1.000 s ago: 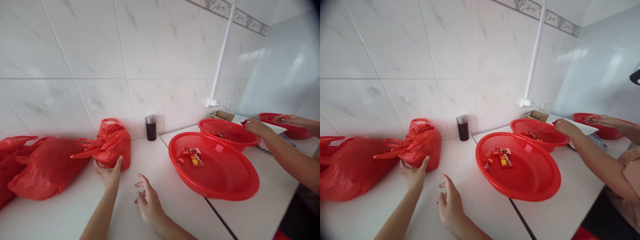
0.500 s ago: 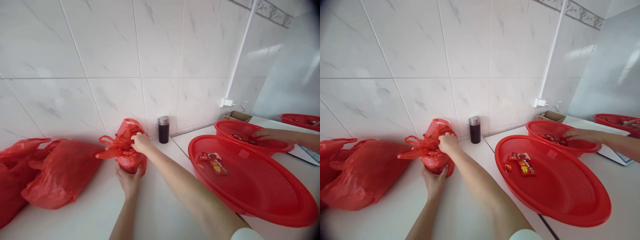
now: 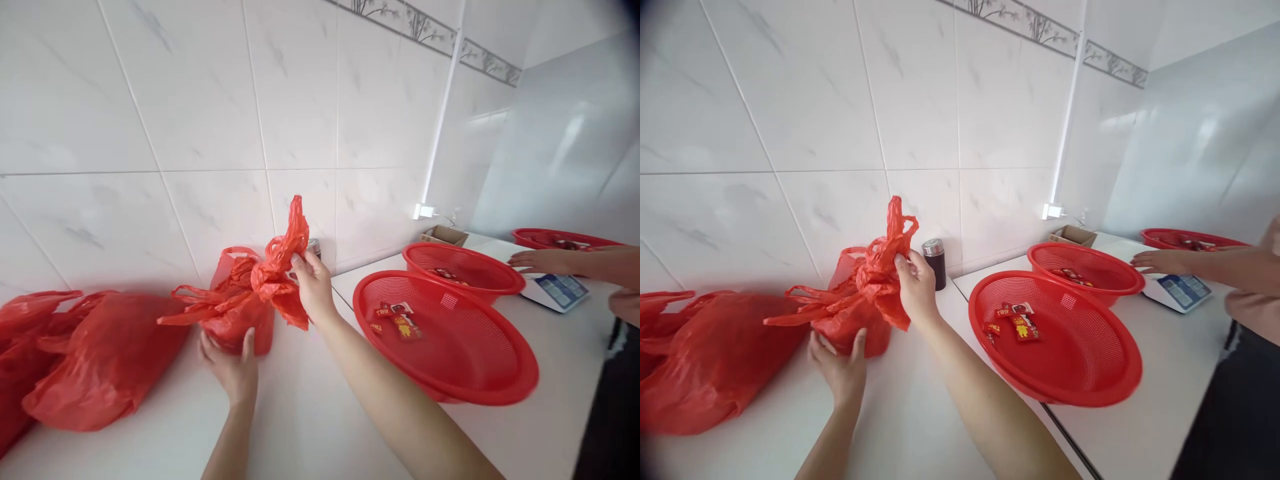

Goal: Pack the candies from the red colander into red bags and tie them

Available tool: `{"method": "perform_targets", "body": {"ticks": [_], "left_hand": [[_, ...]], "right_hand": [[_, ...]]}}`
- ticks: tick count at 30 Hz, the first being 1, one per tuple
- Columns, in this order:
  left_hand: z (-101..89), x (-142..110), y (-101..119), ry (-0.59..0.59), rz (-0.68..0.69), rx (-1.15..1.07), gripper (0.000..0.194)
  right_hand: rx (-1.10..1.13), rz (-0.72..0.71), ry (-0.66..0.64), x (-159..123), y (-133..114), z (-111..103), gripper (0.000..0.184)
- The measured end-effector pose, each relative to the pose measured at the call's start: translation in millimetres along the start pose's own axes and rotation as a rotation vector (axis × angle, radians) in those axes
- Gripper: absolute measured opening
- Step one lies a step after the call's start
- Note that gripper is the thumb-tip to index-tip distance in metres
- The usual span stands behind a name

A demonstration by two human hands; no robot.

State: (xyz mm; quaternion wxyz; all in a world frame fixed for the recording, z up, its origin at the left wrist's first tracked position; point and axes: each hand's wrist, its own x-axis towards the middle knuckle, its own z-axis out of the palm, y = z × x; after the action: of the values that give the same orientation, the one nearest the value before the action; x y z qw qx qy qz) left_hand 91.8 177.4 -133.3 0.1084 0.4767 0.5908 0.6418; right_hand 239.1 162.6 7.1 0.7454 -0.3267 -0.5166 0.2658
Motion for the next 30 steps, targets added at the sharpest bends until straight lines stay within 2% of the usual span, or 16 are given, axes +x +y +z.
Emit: {"method": "perform_targets", "body": {"ticks": [2,4,7,8,11,14,17,21,27,30], "left_hand": [[-14.8,-12,21,-0.004,0.094,-0.055,0.082],[-29.4,-31,44,-0.176,0.098,-0.213,0.068],[-46.2,-54,73,-0.603,-0.069,-0.435,0.067],[-50.3,-58,79,-0.703,-0.143,-0.465,0.066],[-61.3,-55,84,-0.827,-0.383,-0.482,0.051],[-73.0,-38,77,-0.853,-0.549,-0.491,0.047],[-85.6,-22,74,-0.834,-0.614,-0.466,0.052],[-101.2,-11,81,-0.739,-0.543,-0.291,0.062],[-107.2,1,86,-0.579,-0.507,-0.23,0.049],[-110.1,29,93,-0.494,-0.347,-0.177,0.053]], "right_hand": [[-0.037,0.051,0.022,-21,-5,-17,0.025],[-0.052,0.124,0.046,-42,-7,-30,0.022],[-0.03,0.23,-0.006,-71,-8,-40,0.021],[-0.016,0.254,-0.03,-79,-7,-42,0.021],[0.023,0.311,-0.012,-94,-6,-47,0.027],[0.072,0.383,0.075,-97,-6,-49,0.031],[0.156,0.445,0.163,-94,-5,-46,0.032],[0.252,0.425,0.265,-92,2,-42,0.034],[0.24,0.423,0.352,-91,11,-54,0.031],[0.325,0.525,0.439,-94,18,-63,0.031]]}}
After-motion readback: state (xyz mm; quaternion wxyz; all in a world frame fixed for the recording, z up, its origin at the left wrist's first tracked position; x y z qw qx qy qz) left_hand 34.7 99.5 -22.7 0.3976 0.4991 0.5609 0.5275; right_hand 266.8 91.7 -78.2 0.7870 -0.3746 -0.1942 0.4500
